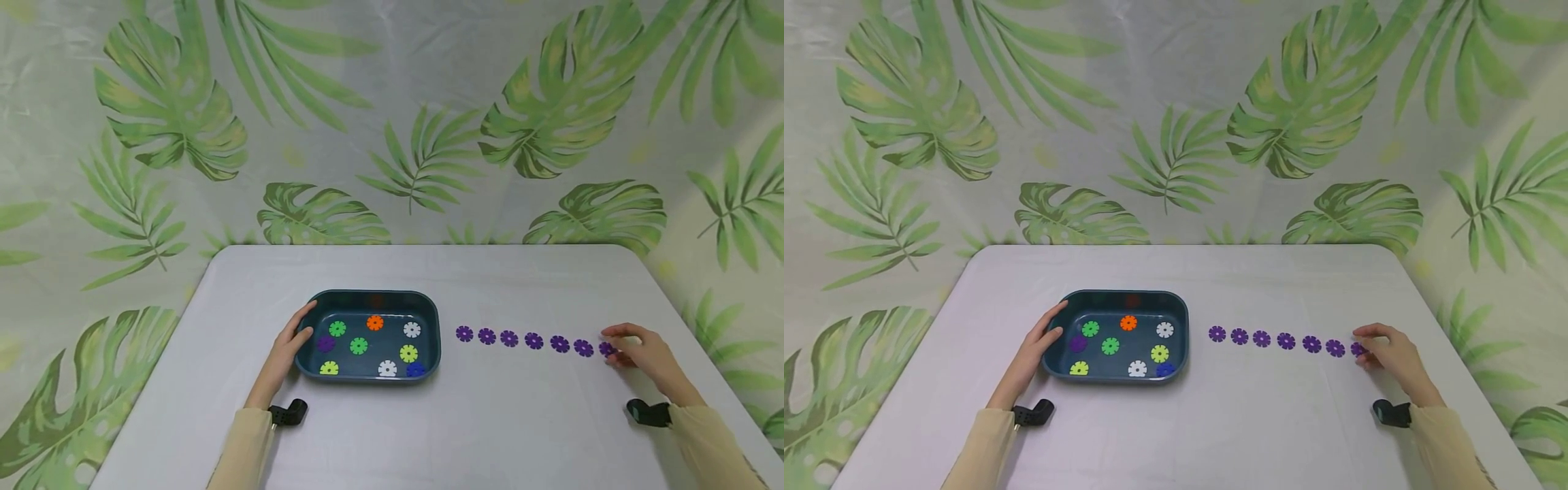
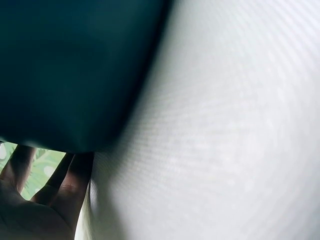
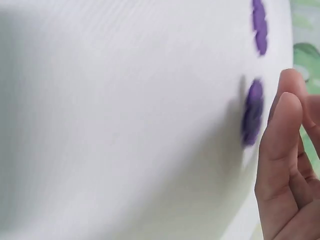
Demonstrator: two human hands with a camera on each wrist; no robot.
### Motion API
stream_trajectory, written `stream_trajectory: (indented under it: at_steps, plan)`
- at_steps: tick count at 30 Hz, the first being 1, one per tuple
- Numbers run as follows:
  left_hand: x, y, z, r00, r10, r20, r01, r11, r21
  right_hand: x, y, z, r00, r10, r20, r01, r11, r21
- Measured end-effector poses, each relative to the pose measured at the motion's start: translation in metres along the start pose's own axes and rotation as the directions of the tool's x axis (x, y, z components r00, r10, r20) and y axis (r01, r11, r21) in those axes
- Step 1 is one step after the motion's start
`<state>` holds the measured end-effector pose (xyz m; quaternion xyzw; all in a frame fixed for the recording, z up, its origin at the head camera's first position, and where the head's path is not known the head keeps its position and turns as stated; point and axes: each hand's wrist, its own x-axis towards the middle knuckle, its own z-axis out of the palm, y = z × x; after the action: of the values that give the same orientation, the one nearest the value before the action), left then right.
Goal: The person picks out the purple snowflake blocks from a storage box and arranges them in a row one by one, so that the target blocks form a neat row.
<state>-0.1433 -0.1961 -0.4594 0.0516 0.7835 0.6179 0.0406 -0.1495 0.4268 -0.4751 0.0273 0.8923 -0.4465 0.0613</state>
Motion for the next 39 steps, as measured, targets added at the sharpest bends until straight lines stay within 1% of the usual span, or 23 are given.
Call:
stream_trajectory:
  at_steps: [2, 5, 8, 11, 14, 17, 20, 23, 25, 26, 31, 33, 36, 39]
  plan:
    - [0.000, 0.000, -0.001, 1.000, -0.004, 0.000, 0.004, 1.000, 0.001, 0.004, -0.009, 0.003, 1.000, -0.024, -0.003, 0.024, 0.999, 0.043]
    - [0.000, 0.000, -0.001, 1.000, -0.004, 0.002, 0.004, 1.000, 0.002, 0.010, -0.030, 0.012, 0.997, -0.077, 0.029, 0.073, 0.989, 0.131]
    - [0.000, 0.000, -0.001, 1.000, -0.005, 0.006, 0.005, 1.000, 0.000, 0.015, -0.060, 0.027, 0.991, -0.115, 0.074, 0.100, 0.977, 0.186]
    - [0.000, 0.000, 0.000, 1.000, -0.007, 0.007, 0.007, 1.000, -0.003, 0.023, -0.091, 0.048, 0.980, -0.146, 0.132, 0.114, 0.968, 0.224]
    - [0.001, 0.000, 0.000, 1.000, -0.009, 0.009, 0.009, 1.000, -0.006, 0.031, -0.119, 0.073, 0.965, -0.174, 0.197, 0.120, 0.959, 0.258]
    - [0.000, 0.001, 0.000, 1.000, -0.011, 0.008, 0.011, 1.000, -0.005, 0.041, -0.144, 0.100, 0.942, -0.215, 0.259, 0.133, 0.945, 0.299]
    - [0.000, 0.001, 0.000, 1.000, -0.012, 0.005, 0.012, 1.000, -0.003, 0.048, -0.171, 0.128, 0.917, -0.241, 0.317, 0.138, 0.939, 0.316]
    - [0.000, 0.001, -0.001, 1.000, -0.013, 0.003, 0.013, 1.000, -0.003, 0.054, -0.200, 0.155, 0.886, -0.273, 0.374, 0.149, 0.933, 0.328]
    - [0.000, 0.001, -0.001, 1.000, -0.016, 0.002, 0.016, 1.000, -0.001, 0.056, -0.218, 0.173, 0.860, -0.298, 0.415, 0.159, 0.928, 0.337]
    - [0.000, 0.001, -0.001, 1.000, -0.016, 0.002, 0.016, 1.000, -0.001, 0.057, -0.226, 0.181, 0.844, -0.310, 0.437, 0.163, 0.925, 0.342]
    - [0.000, 0.002, 0.000, 1.000, -0.021, -0.001, 0.021, 1.000, -0.006, 0.060, -0.259, 0.224, 0.754, -0.361, 0.549, 0.186, 0.919, 0.349]
    - [0.000, 0.002, 0.000, 1.000, -0.022, -0.001, 0.022, 1.000, -0.008, 0.061, -0.268, 0.241, 0.720, -0.370, 0.587, 0.186, 0.918, 0.350]
    - [0.000, 0.002, 0.000, 1.000, -0.025, 0.001, 0.025, 1.000, -0.009, 0.063, -0.278, 0.265, 0.682, -0.362, 0.636, 0.172, 0.924, 0.341]
    - [0.001, 0.001, -0.001, 1.000, -0.023, 0.009, 0.023, 1.000, -0.012, 0.066, -0.284, 0.287, 0.656, -0.327, 0.680, 0.141, 0.938, 0.315]
